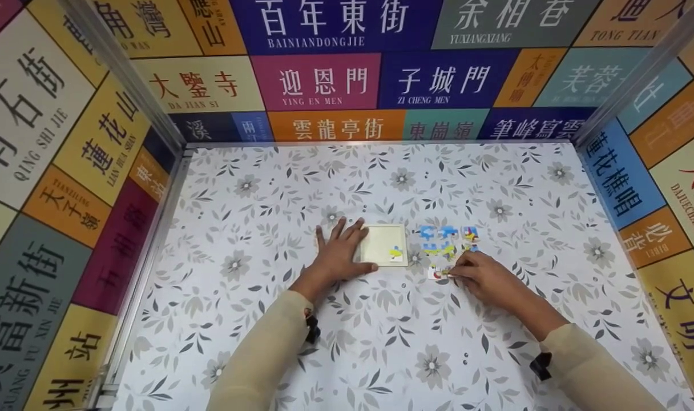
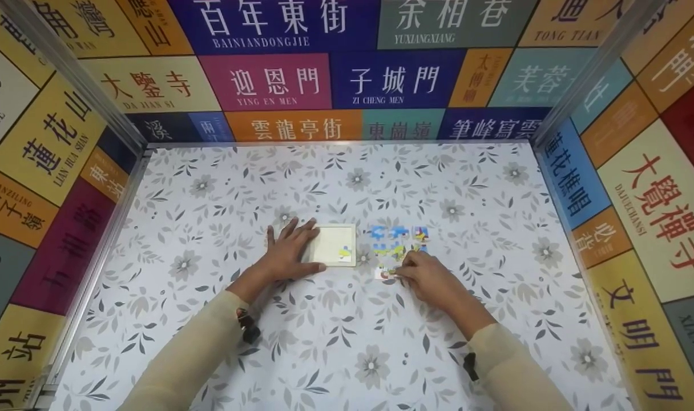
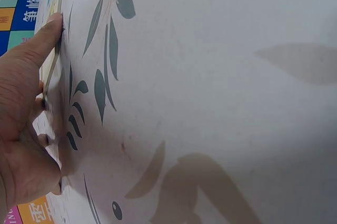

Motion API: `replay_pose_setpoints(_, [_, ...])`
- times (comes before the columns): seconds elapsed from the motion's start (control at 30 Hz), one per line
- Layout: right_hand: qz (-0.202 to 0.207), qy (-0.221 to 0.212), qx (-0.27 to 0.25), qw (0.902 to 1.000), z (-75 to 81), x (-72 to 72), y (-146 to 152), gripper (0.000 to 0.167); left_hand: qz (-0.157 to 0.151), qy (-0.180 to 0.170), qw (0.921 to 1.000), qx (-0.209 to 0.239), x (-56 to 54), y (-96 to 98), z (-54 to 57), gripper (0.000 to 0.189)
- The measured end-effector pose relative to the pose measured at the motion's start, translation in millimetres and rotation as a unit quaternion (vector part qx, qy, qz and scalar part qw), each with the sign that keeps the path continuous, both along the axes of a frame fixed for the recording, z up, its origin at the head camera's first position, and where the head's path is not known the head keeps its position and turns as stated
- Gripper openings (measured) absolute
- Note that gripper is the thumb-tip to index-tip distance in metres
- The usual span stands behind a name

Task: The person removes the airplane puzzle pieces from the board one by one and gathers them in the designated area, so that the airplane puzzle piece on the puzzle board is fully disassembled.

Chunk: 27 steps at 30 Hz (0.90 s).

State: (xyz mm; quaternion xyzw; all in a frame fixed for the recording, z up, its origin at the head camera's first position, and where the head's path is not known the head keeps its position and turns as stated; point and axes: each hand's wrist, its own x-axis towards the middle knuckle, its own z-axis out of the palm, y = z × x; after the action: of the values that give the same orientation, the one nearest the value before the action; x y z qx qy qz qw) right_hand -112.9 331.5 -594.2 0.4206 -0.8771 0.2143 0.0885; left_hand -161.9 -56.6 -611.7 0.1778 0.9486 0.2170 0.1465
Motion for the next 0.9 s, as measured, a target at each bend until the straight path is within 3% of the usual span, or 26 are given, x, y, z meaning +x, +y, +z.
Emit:
replay_pose_setpoints(0.4, [-0.01, 0.001, 0.022, 0.9997, 1.6, 1.3, 0.6, 0.038, 0.003, -0.002, 1.0, 0.009, 0.4, -0.4, -0.4, 0.099])
replay_pose_setpoints(0.77, [0.001, 0.039, 0.032, 0.9987, -3.8, 4.1, -0.8, 0.03, 0.006, -0.004, 1.0, -0.007, -0.2, 1.6, -0.7, 0.1])
replay_pose_setpoints(0.9, [-0.01, 0.032, 0.028, 0.999, -3.9, 4.6, -0.9, 0.028, 0.007, -0.004, 1.0, -0.002, -0.1, 1.0, -1.4, 0.1])
